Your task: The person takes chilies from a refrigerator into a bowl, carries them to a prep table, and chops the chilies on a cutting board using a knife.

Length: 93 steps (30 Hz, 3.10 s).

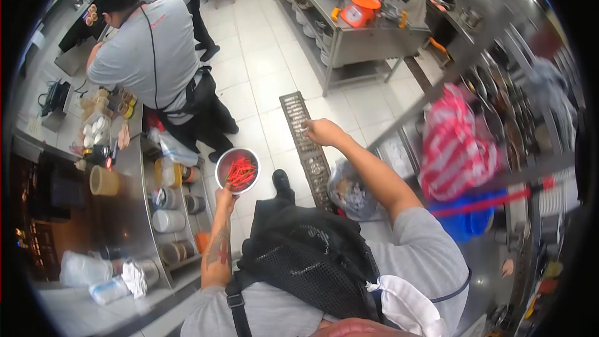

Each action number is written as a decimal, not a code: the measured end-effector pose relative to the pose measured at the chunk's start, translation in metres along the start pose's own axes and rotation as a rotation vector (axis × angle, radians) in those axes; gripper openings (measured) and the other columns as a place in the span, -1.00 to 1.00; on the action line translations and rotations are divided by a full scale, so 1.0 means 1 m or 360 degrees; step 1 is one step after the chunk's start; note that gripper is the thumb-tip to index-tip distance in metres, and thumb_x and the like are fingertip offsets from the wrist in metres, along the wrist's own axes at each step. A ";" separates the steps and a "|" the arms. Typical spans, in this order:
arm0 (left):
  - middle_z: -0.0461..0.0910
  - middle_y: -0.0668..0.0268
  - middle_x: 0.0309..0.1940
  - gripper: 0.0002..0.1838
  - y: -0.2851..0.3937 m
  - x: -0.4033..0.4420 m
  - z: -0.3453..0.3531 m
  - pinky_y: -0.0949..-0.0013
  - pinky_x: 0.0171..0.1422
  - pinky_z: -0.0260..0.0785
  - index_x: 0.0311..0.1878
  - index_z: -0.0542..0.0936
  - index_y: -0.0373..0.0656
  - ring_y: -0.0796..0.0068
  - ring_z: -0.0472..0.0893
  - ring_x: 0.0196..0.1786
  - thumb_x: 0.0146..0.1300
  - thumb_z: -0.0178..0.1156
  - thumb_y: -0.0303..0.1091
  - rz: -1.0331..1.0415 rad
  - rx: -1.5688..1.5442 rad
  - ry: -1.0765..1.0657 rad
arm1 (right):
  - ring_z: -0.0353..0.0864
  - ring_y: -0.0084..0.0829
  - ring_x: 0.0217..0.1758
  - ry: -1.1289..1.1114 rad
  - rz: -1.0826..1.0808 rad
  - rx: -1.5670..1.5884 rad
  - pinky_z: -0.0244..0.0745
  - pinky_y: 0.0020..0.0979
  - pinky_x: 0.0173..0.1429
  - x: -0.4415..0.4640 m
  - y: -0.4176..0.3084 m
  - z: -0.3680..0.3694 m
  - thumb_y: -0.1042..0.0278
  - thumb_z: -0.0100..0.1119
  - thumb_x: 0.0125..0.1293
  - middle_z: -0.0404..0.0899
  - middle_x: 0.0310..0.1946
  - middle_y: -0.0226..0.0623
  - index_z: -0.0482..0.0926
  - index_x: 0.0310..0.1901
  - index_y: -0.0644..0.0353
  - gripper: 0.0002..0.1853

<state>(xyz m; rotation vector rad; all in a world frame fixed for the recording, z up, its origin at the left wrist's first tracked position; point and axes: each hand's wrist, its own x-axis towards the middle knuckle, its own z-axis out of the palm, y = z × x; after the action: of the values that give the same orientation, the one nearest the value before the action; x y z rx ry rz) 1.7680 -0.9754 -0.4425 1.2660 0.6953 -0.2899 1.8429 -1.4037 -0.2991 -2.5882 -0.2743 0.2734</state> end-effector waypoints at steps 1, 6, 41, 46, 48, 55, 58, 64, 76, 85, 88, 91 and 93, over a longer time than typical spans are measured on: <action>0.67 0.06 -0.08 -0.67 0.023 0.024 0.020 0.09 -0.25 0.51 0.20 0.50 -0.36 0.20 0.70 -0.15 0.53 0.08 -0.33 0.0027 -0.0020 -0.0057 | 0.71 0.13 -0.05 0.0049 -0.0057 0.0050 0.60 0.03 0.09 0.035 0.005 -0.002 0.15 0.25 0.29 0.72 -0.17 0.10 0.66 -0.03 0.20 -0.66; 0.67 0.06 -0.15 -0.67 0.162 0.172 0.165 0.15 -0.29 0.49 0.15 0.51 -0.42 0.22 0.68 -0.22 0.55 0.05 -0.32 0.0183 0.0077 -0.0310 | 0.70 0.15 -0.04 -0.0291 0.0235 -0.0170 0.61 0.02 0.12 0.114 0.091 0.013 0.14 0.21 0.31 0.72 -0.16 0.12 0.69 0.00 0.21 -0.64; 0.70 0.14 -0.26 -0.65 0.753 1.014 0.904 0.38 -0.38 0.54 0.10 0.59 -0.41 0.44 0.63 -0.43 0.37 0.17 -0.34 0.0408 0.0880 -0.1226 | 0.77 -0.11 -0.22 0.0556 0.1031 0.0521 0.63 -0.18 -0.03 1.120 0.459 -0.481 0.14 0.32 0.33 0.78 -0.21 -0.08 0.65 0.14 0.10 -0.60; 0.65 0.14 -0.31 -0.73 0.784 1.042 0.994 0.35 -0.32 0.52 0.02 0.56 -0.45 0.42 0.60 -0.40 0.39 0.15 -0.42 0.0152 0.0796 -0.1384 | 0.74 -0.10 -0.06 0.0777 0.1205 0.0315 0.61 -0.12 0.09 1.178 0.516 -0.510 0.20 0.30 0.30 0.76 -0.11 -0.06 0.57 0.26 0.00 -0.52; 0.61 0.18 -0.36 -0.73 0.789 1.052 1.014 0.33 -0.29 0.49 0.01 0.57 -0.43 0.42 0.57 -0.39 0.39 0.17 -0.40 0.0114 0.0846 -0.1352 | 0.71 -0.07 0.13 0.0891 0.1234 0.0184 0.58 -0.08 0.20 1.199 0.529 -0.513 0.23 0.28 0.29 0.75 -0.02 -0.04 0.57 0.25 -0.01 -0.53; 0.62 0.16 -0.28 -0.71 0.787 1.109 1.078 0.31 -0.22 0.54 0.00 0.54 -0.50 0.36 0.63 -0.29 0.41 0.22 -0.41 0.0181 0.1175 -0.1485 | 0.67 -0.06 0.19 0.0847 0.1290 0.0173 0.54 -0.10 0.30 1.273 0.590 -0.539 0.27 0.21 0.32 0.68 0.13 -0.09 0.54 0.28 0.05 -0.53; 0.65 0.15 -0.17 -0.67 0.775 1.118 1.100 0.31 -0.09 0.59 0.05 0.53 -0.49 0.34 0.67 -0.20 0.45 0.25 -0.36 0.0076 0.1144 -0.1556 | 0.68 -0.07 0.17 0.1042 0.1100 0.0421 0.55 -0.12 0.29 1.285 0.617 -0.522 0.28 0.15 0.38 0.68 0.15 -0.11 0.58 0.25 0.07 -0.59; 0.62 0.07 0.05 -0.53 0.780 1.117 1.147 0.29 0.13 0.61 0.16 0.51 -0.50 0.30 0.66 0.01 0.45 0.31 -0.23 -0.0216 0.0836 -0.1677 | 0.74 -0.15 0.11 0.1384 0.1218 0.0717 0.59 -0.24 0.20 1.204 0.563 -0.528 0.19 0.20 0.44 0.71 0.12 -0.16 0.61 0.23 0.09 -0.62; 0.72 0.07 -0.45 -0.80 0.806 1.091 1.247 0.17 -0.26 0.52 -0.29 0.63 -0.20 0.15 0.72 -0.40 0.29 0.38 -0.28 0.1812 0.1758 -0.2818 | 0.64 0.12 0.08 0.1557 0.2595 0.0048 0.56 -0.02 0.11 1.114 0.446 -0.415 0.18 0.47 0.17 0.60 0.00 0.08 0.44 0.24 0.10 -0.37; 0.71 -0.14 -0.26 -0.76 0.785 1.070 1.278 -0.05 0.08 0.58 -0.29 0.71 -0.25 -0.14 0.72 -0.07 0.07 0.38 -0.26 0.2104 0.2723 -0.2783 | 0.66 0.22 0.03 0.1516 0.2707 0.0490 0.52 0.09 0.16 1.120 0.420 -0.430 0.21 0.06 0.37 0.68 -0.12 0.27 0.29 0.38 0.20 -0.43; 0.72 -0.05 -0.32 -0.75 0.802 1.065 1.281 0.00 0.03 0.58 -0.31 0.70 -0.23 -0.14 0.73 -0.15 0.05 0.40 -0.23 0.2211 0.2577 -0.2649 | 0.70 0.21 -0.12 0.1770 0.2615 0.1015 0.55 0.09 0.01 1.147 0.376 -0.449 0.09 0.01 0.50 0.68 -0.18 0.24 0.38 0.27 0.18 -0.56; 0.75 0.04 -0.37 -0.74 0.831 1.077 1.297 0.15 -0.08 0.60 -0.31 0.71 -0.22 0.04 0.76 -0.27 0.04 0.46 -0.24 0.2238 0.2310 -0.2662 | 0.71 0.15 -0.32 0.1719 0.2314 0.0974 0.56 0.03 -0.20 1.174 0.365 -0.423 0.06 0.01 0.53 0.69 -0.24 0.17 0.43 0.16 0.20 -0.61; 0.75 0.16 -0.40 -0.77 0.838 1.078 1.306 0.32 -0.16 0.56 -0.30 0.71 -0.22 0.32 0.75 -0.33 0.07 0.49 -0.29 0.1400 0.2068 -0.2741 | 0.70 0.14 -0.34 0.1636 0.2234 0.1347 0.56 0.03 -0.20 1.167 0.357 -0.433 0.06 0.02 0.53 0.69 -0.25 0.16 0.43 0.14 0.21 -0.61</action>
<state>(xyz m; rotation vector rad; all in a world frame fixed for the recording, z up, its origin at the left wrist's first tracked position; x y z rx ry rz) 3.4767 -1.7686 -0.2944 1.7022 -1.7518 -0.9483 3.1185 -1.6237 -0.2809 -1.3529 1.6207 -0.4138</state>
